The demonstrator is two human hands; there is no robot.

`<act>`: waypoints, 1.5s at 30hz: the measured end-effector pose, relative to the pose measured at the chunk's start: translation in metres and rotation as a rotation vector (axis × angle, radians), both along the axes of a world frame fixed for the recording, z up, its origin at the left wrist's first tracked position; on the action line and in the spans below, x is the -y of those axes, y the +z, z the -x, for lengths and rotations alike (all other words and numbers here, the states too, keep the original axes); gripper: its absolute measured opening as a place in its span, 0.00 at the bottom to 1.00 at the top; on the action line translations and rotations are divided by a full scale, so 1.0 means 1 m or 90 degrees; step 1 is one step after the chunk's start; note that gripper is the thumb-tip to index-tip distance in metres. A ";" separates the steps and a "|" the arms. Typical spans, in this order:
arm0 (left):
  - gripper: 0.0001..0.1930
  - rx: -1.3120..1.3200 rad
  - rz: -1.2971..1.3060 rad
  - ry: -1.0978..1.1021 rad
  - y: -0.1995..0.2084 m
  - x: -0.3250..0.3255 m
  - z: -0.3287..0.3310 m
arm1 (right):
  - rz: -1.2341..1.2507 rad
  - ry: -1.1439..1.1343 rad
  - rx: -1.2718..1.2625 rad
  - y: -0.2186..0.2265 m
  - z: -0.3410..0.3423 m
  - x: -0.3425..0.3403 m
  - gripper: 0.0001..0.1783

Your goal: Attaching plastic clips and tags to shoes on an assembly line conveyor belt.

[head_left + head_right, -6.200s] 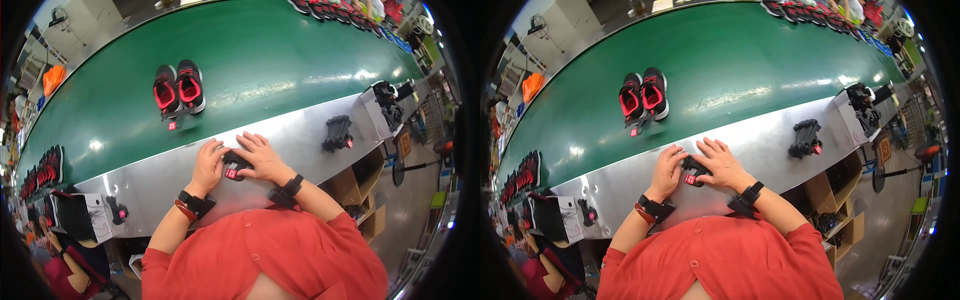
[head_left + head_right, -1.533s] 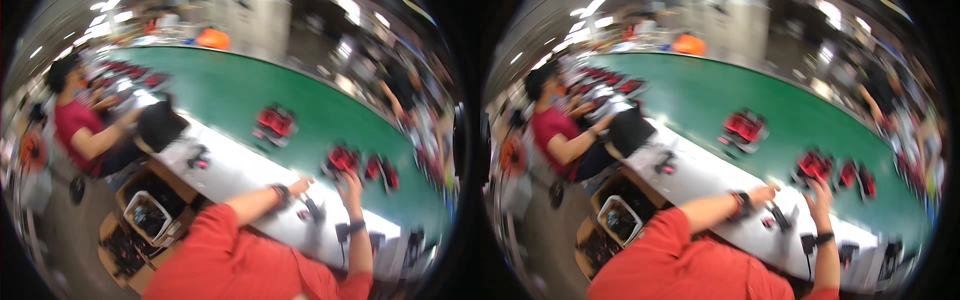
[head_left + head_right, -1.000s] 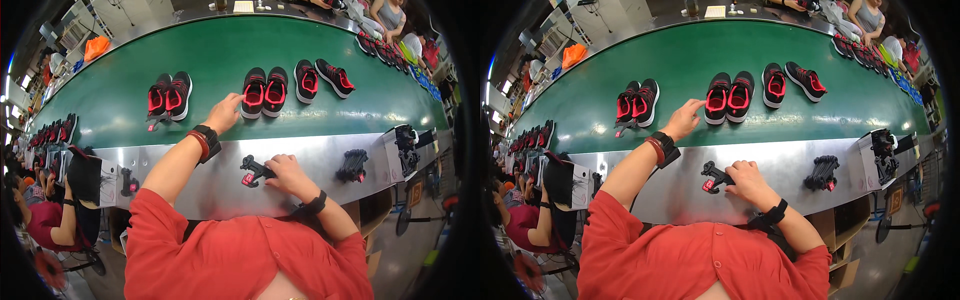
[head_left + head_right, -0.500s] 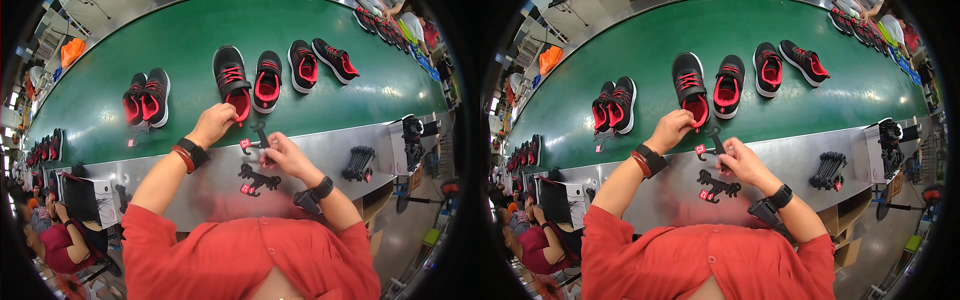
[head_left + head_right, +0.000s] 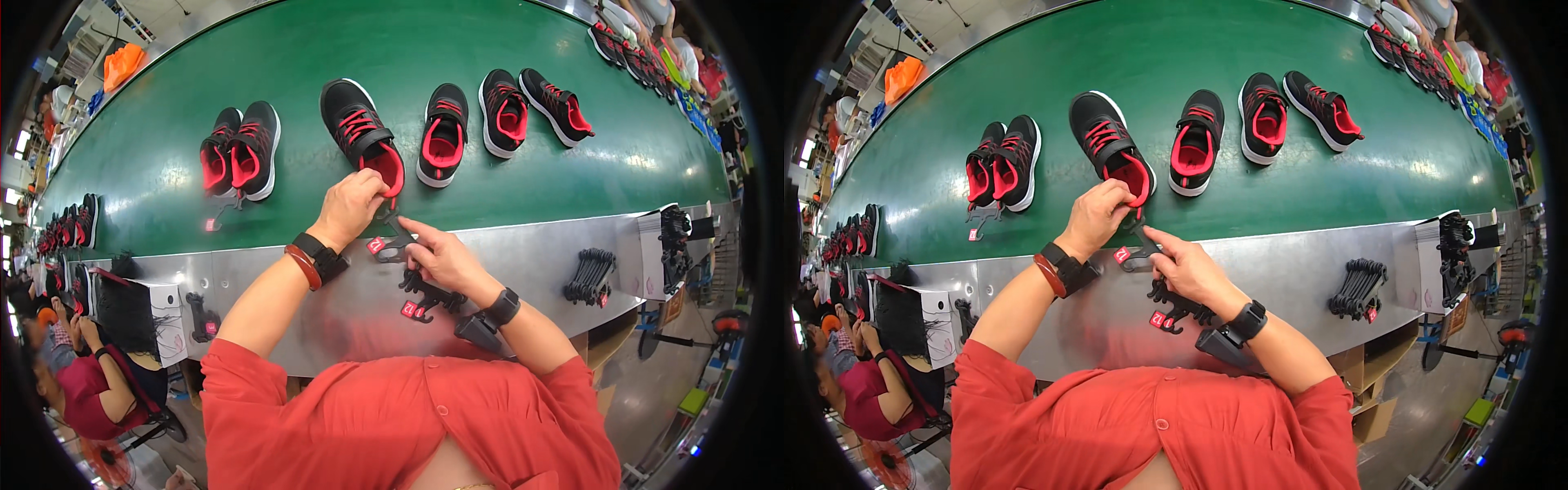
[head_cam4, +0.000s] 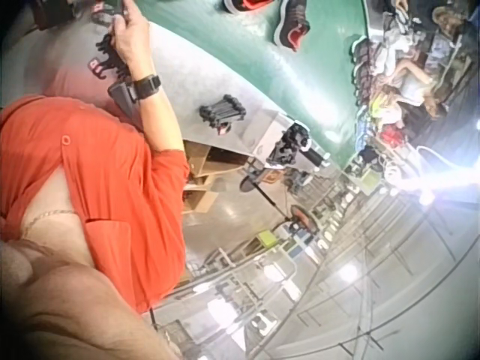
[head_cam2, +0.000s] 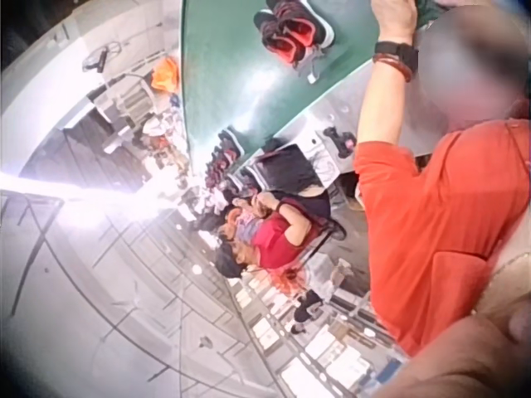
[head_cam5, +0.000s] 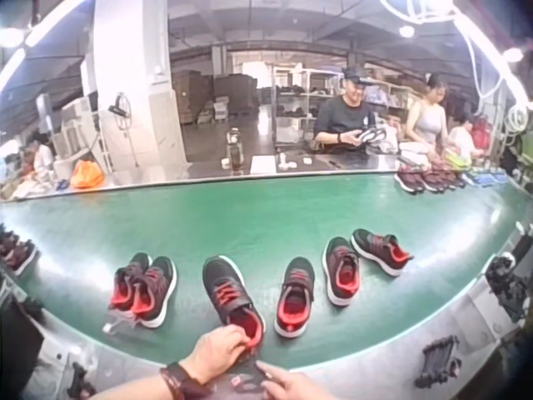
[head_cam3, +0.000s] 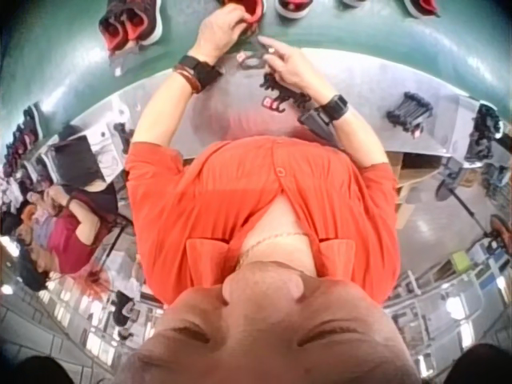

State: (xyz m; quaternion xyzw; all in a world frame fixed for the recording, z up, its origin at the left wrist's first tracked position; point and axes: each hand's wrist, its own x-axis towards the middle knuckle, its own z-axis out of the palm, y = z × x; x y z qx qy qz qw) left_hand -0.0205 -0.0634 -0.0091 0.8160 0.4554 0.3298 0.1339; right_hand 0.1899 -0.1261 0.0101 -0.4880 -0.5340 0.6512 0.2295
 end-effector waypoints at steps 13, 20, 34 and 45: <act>0.28 -0.202 -0.018 -0.020 0.026 0.000 -0.015 | -0.417 -0.131 0.130 0.018 -0.037 -0.078 0.18; 0.20 -0.258 0.145 0.049 0.041 0.003 -0.019 | -0.659 0.143 0.403 -0.001 -0.051 -0.110 0.19; 0.13 -0.173 0.248 0.027 0.042 -0.004 -0.028 | -0.931 0.216 0.548 0.007 -0.045 -0.117 0.11; 0.11 -0.191 0.302 0.115 0.047 0.006 -0.028 | -0.941 0.214 0.512 0.023 -0.049 -0.116 0.12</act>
